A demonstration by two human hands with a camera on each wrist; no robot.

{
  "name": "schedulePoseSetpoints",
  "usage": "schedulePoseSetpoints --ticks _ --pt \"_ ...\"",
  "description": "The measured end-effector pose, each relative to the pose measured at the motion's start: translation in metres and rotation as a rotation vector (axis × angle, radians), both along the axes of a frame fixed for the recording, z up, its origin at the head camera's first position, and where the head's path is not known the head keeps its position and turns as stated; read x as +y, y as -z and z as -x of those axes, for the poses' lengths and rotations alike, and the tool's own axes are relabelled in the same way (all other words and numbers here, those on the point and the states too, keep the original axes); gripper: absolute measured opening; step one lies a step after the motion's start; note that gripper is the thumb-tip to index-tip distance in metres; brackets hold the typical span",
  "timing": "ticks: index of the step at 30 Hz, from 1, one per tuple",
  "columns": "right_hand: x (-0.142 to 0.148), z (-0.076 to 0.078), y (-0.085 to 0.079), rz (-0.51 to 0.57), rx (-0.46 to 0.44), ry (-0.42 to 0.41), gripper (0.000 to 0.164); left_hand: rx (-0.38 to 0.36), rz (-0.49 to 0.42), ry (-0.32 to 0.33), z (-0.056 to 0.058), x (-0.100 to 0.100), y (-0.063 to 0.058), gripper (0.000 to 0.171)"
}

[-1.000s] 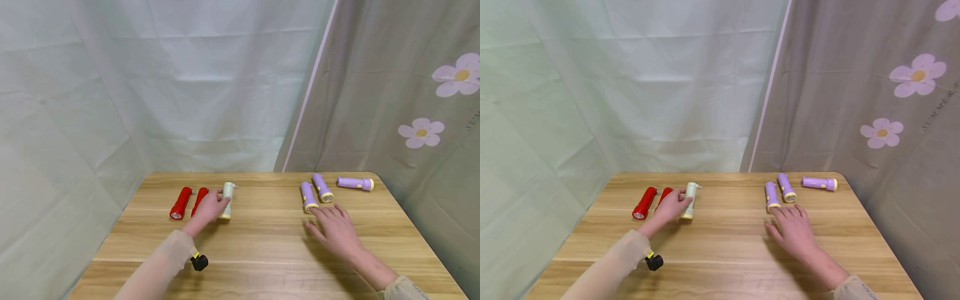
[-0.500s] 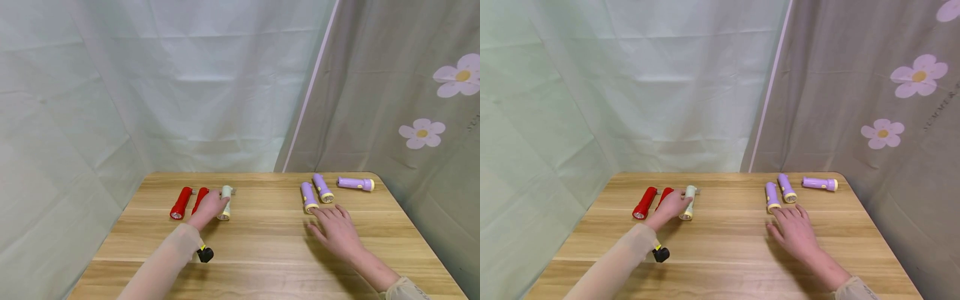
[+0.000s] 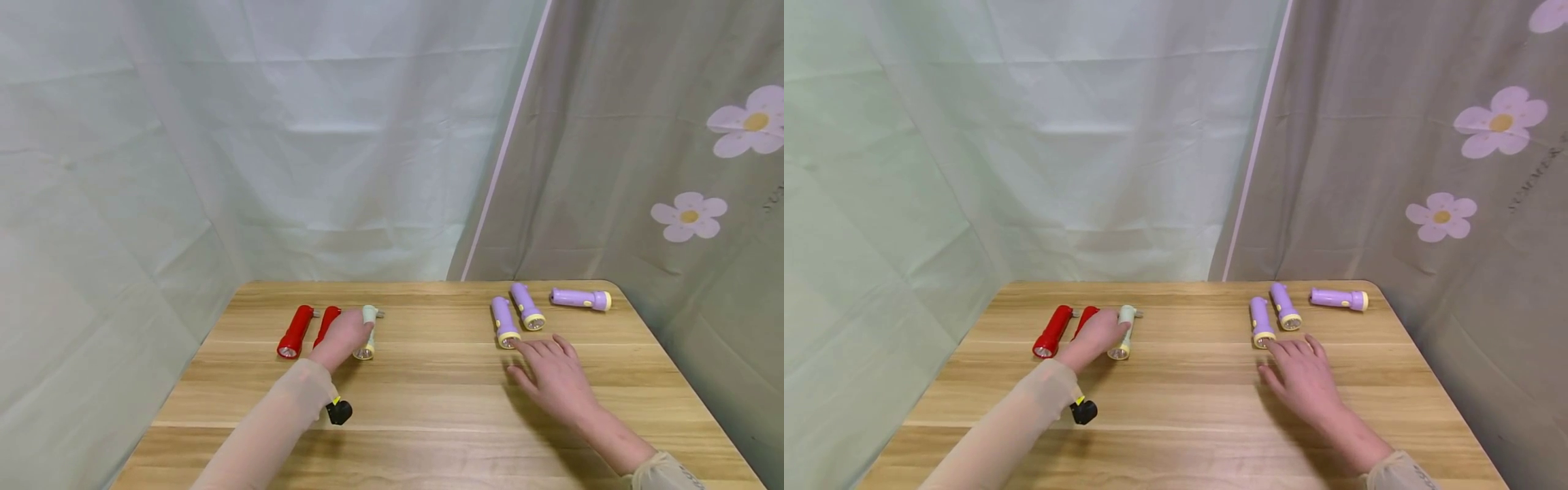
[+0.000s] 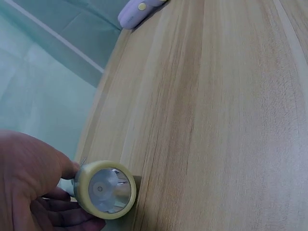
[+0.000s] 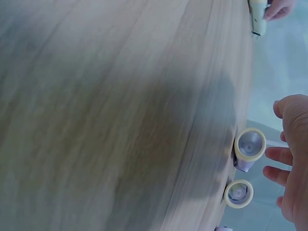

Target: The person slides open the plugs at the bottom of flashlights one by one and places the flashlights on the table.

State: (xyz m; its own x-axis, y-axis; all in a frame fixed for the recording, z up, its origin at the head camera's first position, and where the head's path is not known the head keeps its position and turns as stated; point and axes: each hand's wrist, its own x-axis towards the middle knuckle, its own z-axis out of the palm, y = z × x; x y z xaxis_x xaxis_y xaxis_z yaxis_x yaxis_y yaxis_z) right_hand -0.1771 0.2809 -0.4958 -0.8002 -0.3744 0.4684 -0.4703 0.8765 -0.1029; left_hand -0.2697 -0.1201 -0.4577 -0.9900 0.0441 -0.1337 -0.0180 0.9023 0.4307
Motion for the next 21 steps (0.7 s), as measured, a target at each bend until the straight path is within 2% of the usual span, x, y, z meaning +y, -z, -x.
schedulePoseSetpoints --ticks 10,16,21 --pt "0.006 0.002 0.003 0.000 0.016 0.007 0.050 -0.048 0.048 -0.043 0.002 0.001 0.001 0.020" --pt "0.008 0.002 0.003 0.008 0.018 0.013 0.049 -0.021 0.050 0.008 0.000 -0.001 -0.002 0.020" --pt "0.010 0.002 0.001 0.019 -0.005 0.032 0.050 0.034 0.110 0.056 -0.005 0.003 -0.012 0.021"
